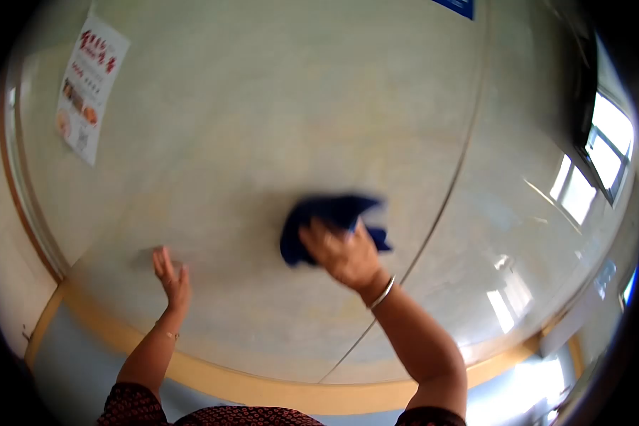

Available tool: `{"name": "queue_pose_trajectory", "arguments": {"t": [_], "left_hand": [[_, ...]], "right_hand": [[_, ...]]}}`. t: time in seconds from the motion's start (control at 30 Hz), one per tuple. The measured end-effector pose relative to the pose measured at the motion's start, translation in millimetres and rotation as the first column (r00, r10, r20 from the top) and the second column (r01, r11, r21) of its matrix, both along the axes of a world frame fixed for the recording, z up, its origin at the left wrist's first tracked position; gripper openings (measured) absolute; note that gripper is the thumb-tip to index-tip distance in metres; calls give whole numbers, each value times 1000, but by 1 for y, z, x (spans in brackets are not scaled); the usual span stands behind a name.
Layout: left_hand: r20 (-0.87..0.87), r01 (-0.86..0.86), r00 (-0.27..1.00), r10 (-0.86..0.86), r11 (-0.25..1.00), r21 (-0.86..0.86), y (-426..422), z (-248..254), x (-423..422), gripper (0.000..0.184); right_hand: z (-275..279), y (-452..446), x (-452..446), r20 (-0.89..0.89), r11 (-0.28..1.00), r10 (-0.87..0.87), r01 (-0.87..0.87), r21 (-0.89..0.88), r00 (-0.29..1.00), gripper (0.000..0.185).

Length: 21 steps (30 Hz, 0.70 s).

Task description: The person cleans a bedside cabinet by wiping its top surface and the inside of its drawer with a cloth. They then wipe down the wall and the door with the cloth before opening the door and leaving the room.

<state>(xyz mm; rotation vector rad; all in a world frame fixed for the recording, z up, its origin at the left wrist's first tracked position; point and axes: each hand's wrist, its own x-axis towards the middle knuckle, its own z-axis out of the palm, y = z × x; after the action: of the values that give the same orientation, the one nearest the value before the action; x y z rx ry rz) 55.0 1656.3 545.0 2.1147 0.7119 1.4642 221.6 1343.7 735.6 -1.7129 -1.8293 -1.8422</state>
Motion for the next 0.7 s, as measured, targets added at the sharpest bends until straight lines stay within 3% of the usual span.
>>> {"name": "queue_pose_trajectory", "arguments": {"t": [0.03,0.07,0.1,0.13,0.17,0.23,0.27,0.3,0.33,0.37,0.43,0.47,0.57,0.6,0.7], "left_hand": [[-23,-88,996,88,996,8,-3,-1,3,66],[-14,-131,991,131,991,-14,-4,-2,3,66],[-27,-115,993,116,993,41,-4,-3,1,69],[-43,-92,994,96,991,99,-3,-1,-2,73],[-41,-120,991,124,989,87,-3,2,-7,73],[-65,-19,997,29,988,154,-3,8,-14,74],[-102,-24,994,43,984,177,0,10,-18,75],[-110,-47,992,66,985,165,3,13,-22,75],[-172,-31,983,67,978,205,3,17,-28,75],[-241,-9,968,69,971,240,3,20,-33,76],[-289,10,956,50,979,205,5,25,-39,77],[-311,48,950,14,980,191,6,26,-42,78],[-339,49,941,10,985,165,11,24,-43,80],[-336,34,942,18,988,149,12,27,-43,80],[-313,94,948,-58,991,101,12,20,-54,76]], "right_hand": [[-36,-3,-2,191,996,-57,43,75,980,31],[-33,-4,-19,-242,970,170,-205,-130,955,26],[-71,-11,-9,-7,975,123,-123,-183,992,26],[-108,-18,9,-102,913,135,-164,-373,986,29],[-121,-21,23,541,828,137,204,-523,830,30],[-127,-19,12,757,761,256,357,-541,602,28],[-132,-7,14,878,807,275,401,-432,392,22],[-135,1,17,805,875,158,297,-383,572,24],[-130,10,17,506,900,192,55,-432,841,26],[-120,22,17,116,903,247,-185,-387,962,28],[-60,38,3,34,897,191,-160,-412,981,35],[-21,46,-7,105,918,166,-115,-380,981,36],[69,64,-18,148,998,-59,61,-10,987,34],[97,71,-19,213,984,-114,81,159,970,36],[151,101,-29,84,855,-83,28,518,993,42]]}}
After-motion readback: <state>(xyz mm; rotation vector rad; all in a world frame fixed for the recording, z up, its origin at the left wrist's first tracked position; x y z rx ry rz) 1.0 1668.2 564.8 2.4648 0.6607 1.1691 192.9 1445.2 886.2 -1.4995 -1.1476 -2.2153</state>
